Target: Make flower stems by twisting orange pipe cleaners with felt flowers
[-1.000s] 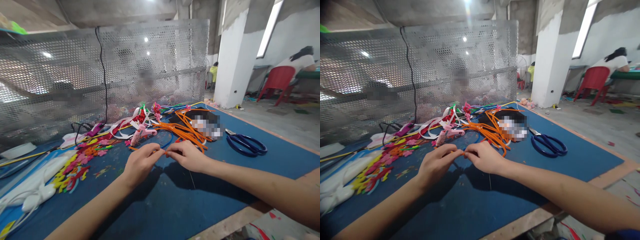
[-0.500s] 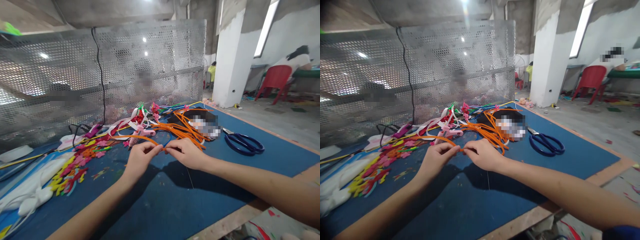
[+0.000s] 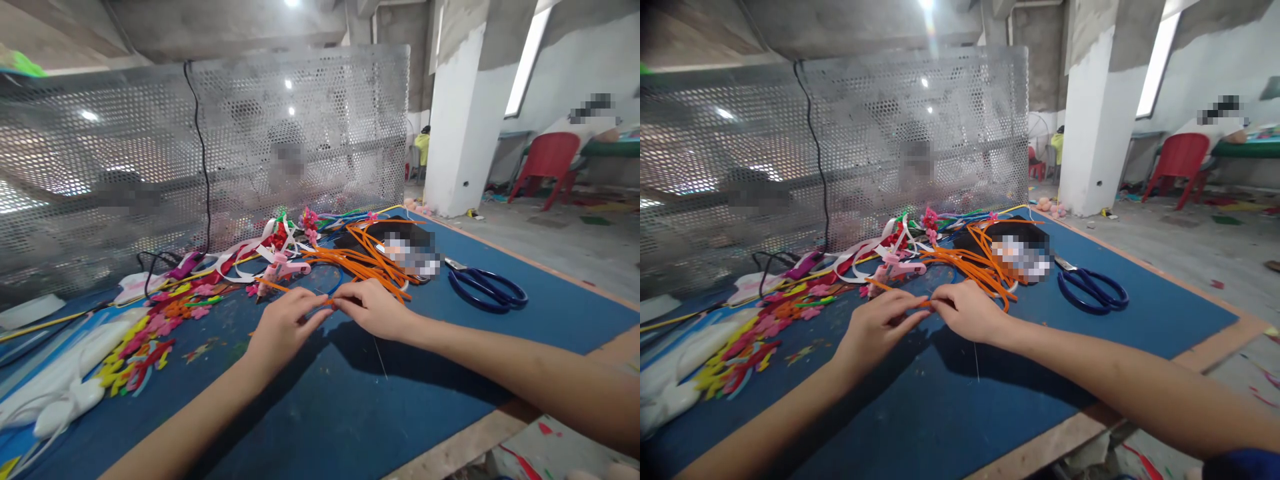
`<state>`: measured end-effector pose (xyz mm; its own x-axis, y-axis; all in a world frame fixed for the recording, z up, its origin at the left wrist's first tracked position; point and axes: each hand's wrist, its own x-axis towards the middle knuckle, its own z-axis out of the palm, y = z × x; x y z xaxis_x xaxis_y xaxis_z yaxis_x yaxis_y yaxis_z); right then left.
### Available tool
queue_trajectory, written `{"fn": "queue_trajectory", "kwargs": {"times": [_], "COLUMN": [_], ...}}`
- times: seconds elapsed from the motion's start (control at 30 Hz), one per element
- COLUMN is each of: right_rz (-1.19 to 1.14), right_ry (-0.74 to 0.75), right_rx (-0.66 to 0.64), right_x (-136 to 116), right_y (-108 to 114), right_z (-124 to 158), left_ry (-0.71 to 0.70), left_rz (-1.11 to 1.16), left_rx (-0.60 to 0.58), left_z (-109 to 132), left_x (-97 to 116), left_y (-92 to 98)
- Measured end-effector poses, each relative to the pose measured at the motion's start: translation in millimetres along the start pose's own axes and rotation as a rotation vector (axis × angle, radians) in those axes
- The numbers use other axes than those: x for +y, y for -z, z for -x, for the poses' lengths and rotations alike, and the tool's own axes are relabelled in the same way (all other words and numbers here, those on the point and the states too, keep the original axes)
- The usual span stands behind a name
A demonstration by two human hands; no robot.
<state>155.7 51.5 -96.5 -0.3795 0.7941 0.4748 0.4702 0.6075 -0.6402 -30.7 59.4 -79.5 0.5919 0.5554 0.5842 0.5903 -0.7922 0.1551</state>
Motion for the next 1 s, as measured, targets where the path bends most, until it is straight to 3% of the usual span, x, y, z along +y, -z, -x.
{"fn": "queue_trajectory", "kwargs": {"times": [0.1, 0.27, 0.43, 0.63, 0.8, 0.87, 1.0], "right_rz": [0.017, 0.017, 0.025, -0.016, -0.033, -0.040, -0.036], "right_ry": [-0.005, 0.033, 0.024, 0.045, 0.042, 0.032, 0.024], "right_rx": [-0.020, -0.059, -0.052, -0.090, -0.049, -0.025, 0.024], "right_x": [1.9, 0.8, 0.3, -4.0, -5.7, -6.0, -6.0], "right_y": [-1.5, -4.7, -4.0, -3.5, -2.9, -2.2, -0.5], "right_z": [0.8, 2.8, 2.6, 4.6, 4.1, 3.3, 2.3], "left_ry": [-0.232, -0.434, -0.509, -0.571, -0.426, -0.261, 0.214], "left_rz": [-0.243, -0.444, -0.543, -0.564, -0.310, -0.131, 0.202], "left_rx": [0.000, 0.022, -0.013, 0.065, 0.026, 0.013, -0.020], "left_z": [3.8, 7.3, 4.2, 2.5, 6.3, 3.4, -8.0], "left_x": [-3.4, -8.1, -7.8, -4.0, -11.0, -9.7, 0.2], "left_y": [0.4, 7.1, 11.3, 19.1, 14.9, 11.2, 6.9]}}
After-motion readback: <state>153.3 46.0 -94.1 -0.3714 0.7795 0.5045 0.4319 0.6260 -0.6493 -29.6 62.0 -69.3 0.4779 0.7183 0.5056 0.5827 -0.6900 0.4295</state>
